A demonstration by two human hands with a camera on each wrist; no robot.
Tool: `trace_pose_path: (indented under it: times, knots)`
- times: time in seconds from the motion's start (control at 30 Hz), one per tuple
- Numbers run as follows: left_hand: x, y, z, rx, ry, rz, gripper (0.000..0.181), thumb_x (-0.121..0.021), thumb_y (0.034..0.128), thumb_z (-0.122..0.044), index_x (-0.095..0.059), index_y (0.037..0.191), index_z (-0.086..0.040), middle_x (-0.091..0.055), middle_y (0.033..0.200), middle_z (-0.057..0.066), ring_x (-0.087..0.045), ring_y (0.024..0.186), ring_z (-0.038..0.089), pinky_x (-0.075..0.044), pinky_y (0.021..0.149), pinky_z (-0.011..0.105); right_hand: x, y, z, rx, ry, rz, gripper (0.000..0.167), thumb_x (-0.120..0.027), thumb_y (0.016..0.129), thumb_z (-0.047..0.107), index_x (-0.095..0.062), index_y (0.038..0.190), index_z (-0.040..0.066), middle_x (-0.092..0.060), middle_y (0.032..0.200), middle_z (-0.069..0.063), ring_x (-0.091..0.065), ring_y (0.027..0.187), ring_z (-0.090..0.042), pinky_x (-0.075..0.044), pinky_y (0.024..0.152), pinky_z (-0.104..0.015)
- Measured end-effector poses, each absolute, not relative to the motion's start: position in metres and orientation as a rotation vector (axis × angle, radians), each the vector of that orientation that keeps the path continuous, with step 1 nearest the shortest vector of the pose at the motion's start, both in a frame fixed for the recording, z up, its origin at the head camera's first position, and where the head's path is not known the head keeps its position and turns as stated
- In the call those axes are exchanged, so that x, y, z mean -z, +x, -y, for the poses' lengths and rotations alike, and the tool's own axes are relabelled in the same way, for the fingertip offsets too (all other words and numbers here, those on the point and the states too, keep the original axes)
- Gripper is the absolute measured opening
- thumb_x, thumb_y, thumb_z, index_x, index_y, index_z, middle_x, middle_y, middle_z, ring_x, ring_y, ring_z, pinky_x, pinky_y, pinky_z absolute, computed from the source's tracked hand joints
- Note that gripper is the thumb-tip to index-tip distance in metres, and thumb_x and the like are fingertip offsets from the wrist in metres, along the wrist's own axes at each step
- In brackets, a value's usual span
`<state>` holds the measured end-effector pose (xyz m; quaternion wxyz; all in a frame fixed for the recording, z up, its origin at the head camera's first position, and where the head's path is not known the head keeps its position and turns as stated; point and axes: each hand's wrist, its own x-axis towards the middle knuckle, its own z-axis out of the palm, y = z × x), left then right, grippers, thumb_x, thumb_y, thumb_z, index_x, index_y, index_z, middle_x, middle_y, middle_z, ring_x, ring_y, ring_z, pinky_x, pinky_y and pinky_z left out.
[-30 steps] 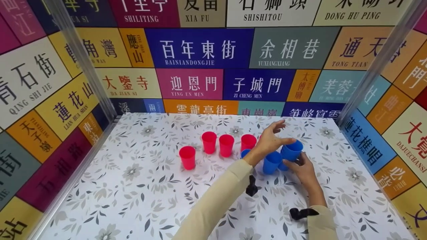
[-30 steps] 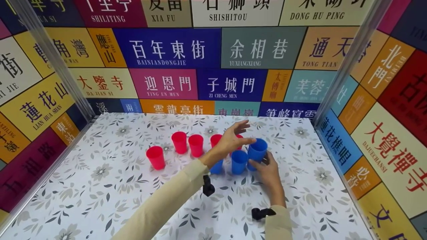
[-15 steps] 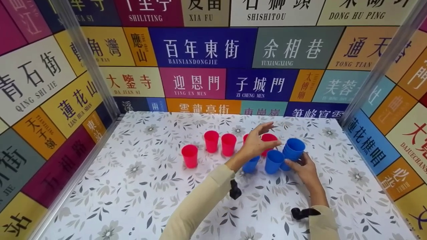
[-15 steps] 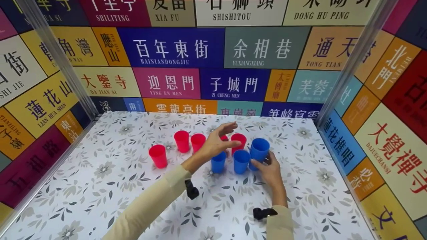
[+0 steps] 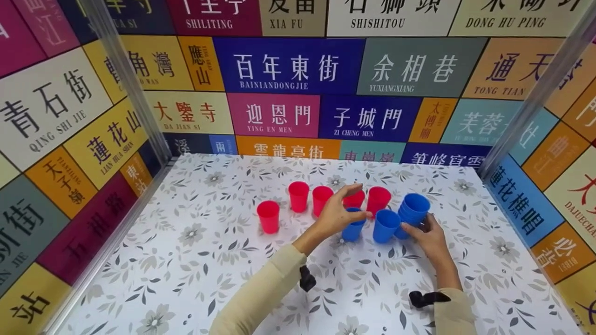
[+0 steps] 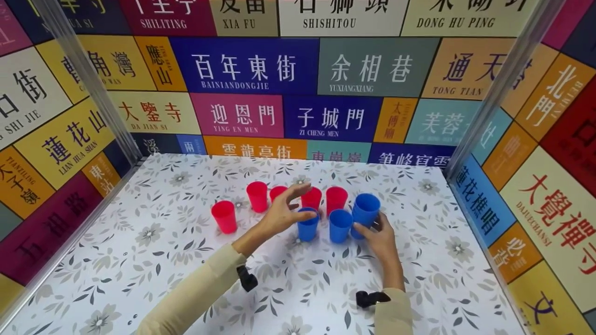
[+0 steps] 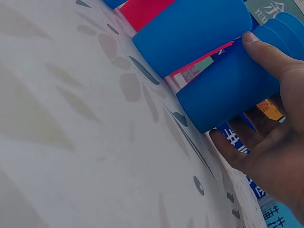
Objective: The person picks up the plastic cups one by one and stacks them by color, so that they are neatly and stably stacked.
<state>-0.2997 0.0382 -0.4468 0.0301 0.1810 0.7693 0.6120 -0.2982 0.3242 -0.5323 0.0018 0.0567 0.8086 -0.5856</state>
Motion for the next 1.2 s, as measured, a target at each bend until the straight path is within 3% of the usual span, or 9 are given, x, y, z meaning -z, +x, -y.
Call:
trace_pose_path:
  times: [0.3,0.7,1.2]
  knots:
    - [0.474,-0.302,-0.023,-1.889,0.459,-2.329,0.071,-0.081,0.0839,-0.015,-0.048,0.147,-0.012,-0.052,0.15,0.011,-0.043,0.142,0.031,-0.042,0.114,0.051,0.53,-0.298,-0.324,1.794,0.199,-2.562,0.097,-0.072,0.091,0.04,-0.012,0.162,0.013,-0.023,0.165,-0.022,-0.028,0.151,-0.041,-0.037,0.115,-0.05]
    - [0.495,-0.304,-0.018,-1.848,0.355,-2.292,0.077,-0.082,0.083,-0.019,-0.044,0.15,-0.016,-0.05,0.151,0.007,-0.044,0.142,0.029,-0.047,0.111,0.045,0.531,-0.299,-0.324,1.786,0.205,-2.553,0.1,-0.074,0.089,0.042,-0.01,0.162,0.013,-0.019,0.165,-0.023,-0.024,0.152,-0.043,-0.028,0.122,-0.054]
    - [0.512,-0.31,-0.025,-1.932,0.265,-2.221,0.075,-0.082,0.0819,-0.014,-0.045,0.148,-0.011,-0.052,0.148,0.011,-0.043,0.14,0.037,-0.044,0.113,0.049,0.529,-0.298,-0.323,1.78,0.213,-2.546,0.099,-0.072,0.091,0.043,-0.01,0.162,0.012,-0.023,0.165,-0.023,-0.028,0.151,-0.041,-0.035,0.116,-0.051]
